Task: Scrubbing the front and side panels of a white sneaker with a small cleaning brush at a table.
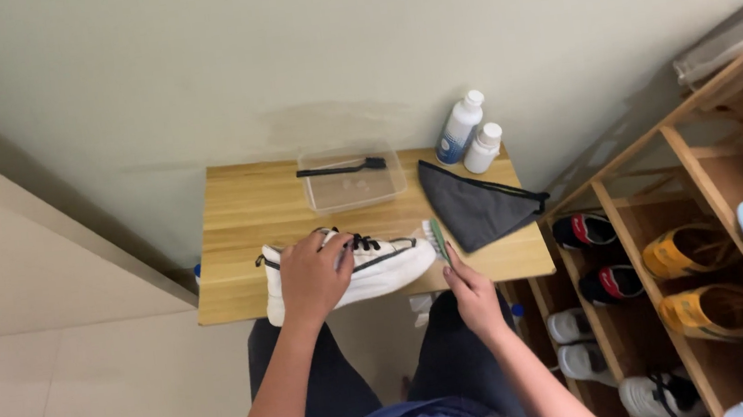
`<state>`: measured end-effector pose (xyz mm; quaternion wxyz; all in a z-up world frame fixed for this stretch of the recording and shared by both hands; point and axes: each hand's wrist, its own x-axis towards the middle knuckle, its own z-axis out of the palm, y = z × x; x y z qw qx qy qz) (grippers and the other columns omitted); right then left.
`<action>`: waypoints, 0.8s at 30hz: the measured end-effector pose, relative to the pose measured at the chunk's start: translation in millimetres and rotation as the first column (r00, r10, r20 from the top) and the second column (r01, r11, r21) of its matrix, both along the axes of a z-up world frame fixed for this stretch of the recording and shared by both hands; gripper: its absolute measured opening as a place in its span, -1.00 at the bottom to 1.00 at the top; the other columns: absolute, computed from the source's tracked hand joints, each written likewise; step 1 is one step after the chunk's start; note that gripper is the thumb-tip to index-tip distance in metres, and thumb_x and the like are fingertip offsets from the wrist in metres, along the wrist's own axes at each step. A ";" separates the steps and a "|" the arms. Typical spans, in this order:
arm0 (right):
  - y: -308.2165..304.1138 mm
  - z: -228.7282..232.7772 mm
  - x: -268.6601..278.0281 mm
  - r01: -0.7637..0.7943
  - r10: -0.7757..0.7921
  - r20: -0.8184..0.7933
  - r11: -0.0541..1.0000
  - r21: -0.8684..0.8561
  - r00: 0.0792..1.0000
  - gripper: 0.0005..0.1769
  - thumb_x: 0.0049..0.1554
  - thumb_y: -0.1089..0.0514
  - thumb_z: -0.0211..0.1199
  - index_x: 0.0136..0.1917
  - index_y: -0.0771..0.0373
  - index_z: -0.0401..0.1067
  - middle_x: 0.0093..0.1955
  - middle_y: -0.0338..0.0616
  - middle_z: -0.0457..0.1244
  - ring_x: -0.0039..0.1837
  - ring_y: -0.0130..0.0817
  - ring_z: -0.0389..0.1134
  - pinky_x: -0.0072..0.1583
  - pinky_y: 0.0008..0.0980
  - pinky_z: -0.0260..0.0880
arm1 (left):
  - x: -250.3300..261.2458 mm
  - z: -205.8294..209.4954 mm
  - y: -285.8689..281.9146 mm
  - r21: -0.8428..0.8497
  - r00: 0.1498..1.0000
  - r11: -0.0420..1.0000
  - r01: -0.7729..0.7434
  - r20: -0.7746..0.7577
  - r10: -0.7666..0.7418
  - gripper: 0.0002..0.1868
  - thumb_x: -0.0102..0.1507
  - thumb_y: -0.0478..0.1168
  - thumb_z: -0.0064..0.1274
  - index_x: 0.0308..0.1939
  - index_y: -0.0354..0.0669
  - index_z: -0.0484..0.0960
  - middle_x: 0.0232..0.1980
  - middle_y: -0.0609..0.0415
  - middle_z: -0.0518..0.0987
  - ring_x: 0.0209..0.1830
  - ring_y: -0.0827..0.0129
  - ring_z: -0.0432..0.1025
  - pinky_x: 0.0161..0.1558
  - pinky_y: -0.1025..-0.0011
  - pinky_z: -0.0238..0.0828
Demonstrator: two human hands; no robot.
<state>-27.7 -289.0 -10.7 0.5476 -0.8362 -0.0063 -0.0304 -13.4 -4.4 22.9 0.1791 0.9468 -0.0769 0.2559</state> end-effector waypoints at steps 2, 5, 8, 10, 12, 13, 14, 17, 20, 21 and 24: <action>-8.3 -18.8 7.2 -0.010 0.010 0.010 0.999 0.035 1.000 -0.50 0.23 0.11 0.20 0.44 0.02 0.41 0.37 0.06 0.31 0.45 -0.05 0.24 0.46 -0.02 0.21 | 3.4 -0.5 2.7 -0.004 1.000 1.000 -0.007 -0.003 0.007 -0.79 0.30 -0.02 0.07 -0.03 0.28 0.74 -0.32 0.14 0.59 -0.24 0.22 0.59 -0.15 0.33 0.40; -17.5 -34.9 4.9 -0.017 0.015 0.022 0.996 0.093 1.000 -0.51 0.23 0.12 0.19 0.43 0.06 0.40 0.38 0.09 0.30 0.46 -0.06 0.23 0.46 -0.03 0.19 | 5.3 -8.7 2.4 -0.011 1.000 1.000 0.002 -0.011 -0.002 -0.78 0.28 0.00 0.07 -0.04 0.29 0.74 -0.31 0.14 0.60 -0.23 0.21 0.59 -0.15 0.31 0.42; -13.4 -32.3 9.4 -0.053 0.046 0.062 0.993 0.103 0.997 -0.51 0.21 0.16 0.21 0.42 0.10 0.42 0.38 0.11 0.30 0.46 -0.06 0.24 0.46 -0.03 0.19 | 14.4 -14.9 2.1 0.018 0.999 0.999 -0.030 0.029 0.030 -0.79 0.27 0.04 0.09 -0.06 0.32 0.73 -0.28 0.15 0.60 -0.21 0.22 0.60 -0.15 0.31 0.43; -12.2 -36.1 7.0 -0.056 0.052 0.054 0.994 0.091 0.997 -0.51 0.20 0.16 0.24 0.40 0.11 0.43 0.36 0.12 0.32 0.45 -0.05 0.25 0.46 -0.03 0.20 | 7.6 -14.1 3.0 0.049 0.999 0.998 -0.047 0.029 0.046 -0.81 0.26 0.06 0.09 -0.09 0.35 0.73 -0.29 0.16 0.60 -0.21 0.25 0.60 -0.16 0.33 0.43; -19.5 -43.1 19.2 -0.053 0.050 0.038 0.996 0.068 0.998 -0.51 0.24 0.11 0.21 0.44 0.02 0.41 0.38 0.01 0.31 0.45 -0.12 0.24 0.46 -0.08 0.21 | 5.7 -4.0 2.0 0.008 0.999 1.000 -0.014 -0.042 0.015 -0.79 0.33 0.02 0.03 -0.04 0.32 0.74 -0.28 0.17 0.60 -0.23 0.27 0.59 -0.15 0.36 0.41; -17.7 -37.0 14.6 -0.057 0.054 0.043 0.996 0.067 0.998 -0.51 0.24 0.11 0.21 0.44 0.02 0.41 0.38 0.01 0.31 0.45 -0.12 0.24 0.46 -0.08 0.21 | 5.4 -2.5 0.6 0.007 0.999 1.000 -0.019 -0.037 0.019 -0.79 0.33 0.02 0.03 -0.04 0.32 0.74 -0.28 0.17 0.60 -0.23 0.27 0.59 -0.15 0.36 0.41; -15.2 -30.8 9.5 -0.061 0.059 0.035 0.996 0.068 0.998 -0.52 0.21 0.10 0.25 0.40 0.05 0.44 0.35 0.05 0.33 0.44 -0.09 0.26 0.45 -0.06 0.22 | 4.5 -0.8 0.1 -0.002 0.999 1.000 -0.013 -0.042 0.013 -0.79 0.33 0.01 0.03 -0.04 0.32 0.75 -0.30 0.17 0.61 -0.24 0.27 0.59 -0.16 0.36 0.41; -10.1 -36.3 11.8 -0.096 0.093 0.044 0.993 0.069 0.995 -0.52 0.16 0.15 0.29 0.37 0.08 0.47 0.33 0.07 0.34 0.42 -0.05 0.28 0.44 -0.04 0.23 | 6.4 -0.3 1.3 -0.014 1.000 1.000 -0.011 -0.022 0.011 -0.80 0.32 0.00 0.05 -0.06 0.29 0.76 -0.34 0.17 0.58 -0.28 0.25 0.58 -0.19 0.37 0.39; -14.4 -34.2 15.4 -0.074 0.071 0.047 0.996 0.051 0.996 -0.52 0.19 0.17 0.26 0.39 0.08 0.46 0.35 0.00 0.33 0.43 -0.11 0.27 0.45 -0.09 0.22 | 5.4 -9.7 -0.7 -0.008 1.000 1.000 -0.012 0.022 0.012 -0.81 0.28 0.00 0.08 -0.08 0.28 0.75 -0.36 0.17 0.54 -0.29 0.23 0.56 -0.20 0.35 0.38; -14.3 -28.1 21.5 -0.042 0.040 0.041 0.999 0.034 0.998 -0.53 0.23 0.13 0.21 0.41 0.07 0.44 0.37 -0.05 0.32 0.44 -0.16 0.26 0.46 -0.12 0.21 | 7.1 -12.0 0.9 0.002 0.998 1.000 -0.030 0.051 0.030 -0.81 0.26 0.01 0.10 -0.08 0.31 0.73 -0.35 0.17 0.54 -0.27 0.23 0.56 -0.19 0.33 0.38; -4.2 -16.7 2.9 -0.110 0.110 0.022 0.994 0.008 0.994 -0.53 0.14 0.13 0.32 0.34 -0.04 0.52 0.28 -0.09 0.40 0.40 -0.20 0.31 0.42 -0.14 0.27 | 6.1 -12.5 1.0 0.002 0.998 1.000 -0.009 0.059 0.008 -0.82 0.25 0.00 0.11 -0.09 0.33 0.74 -0.35 0.20 0.56 -0.26 0.23 0.57 -0.20 0.34 0.38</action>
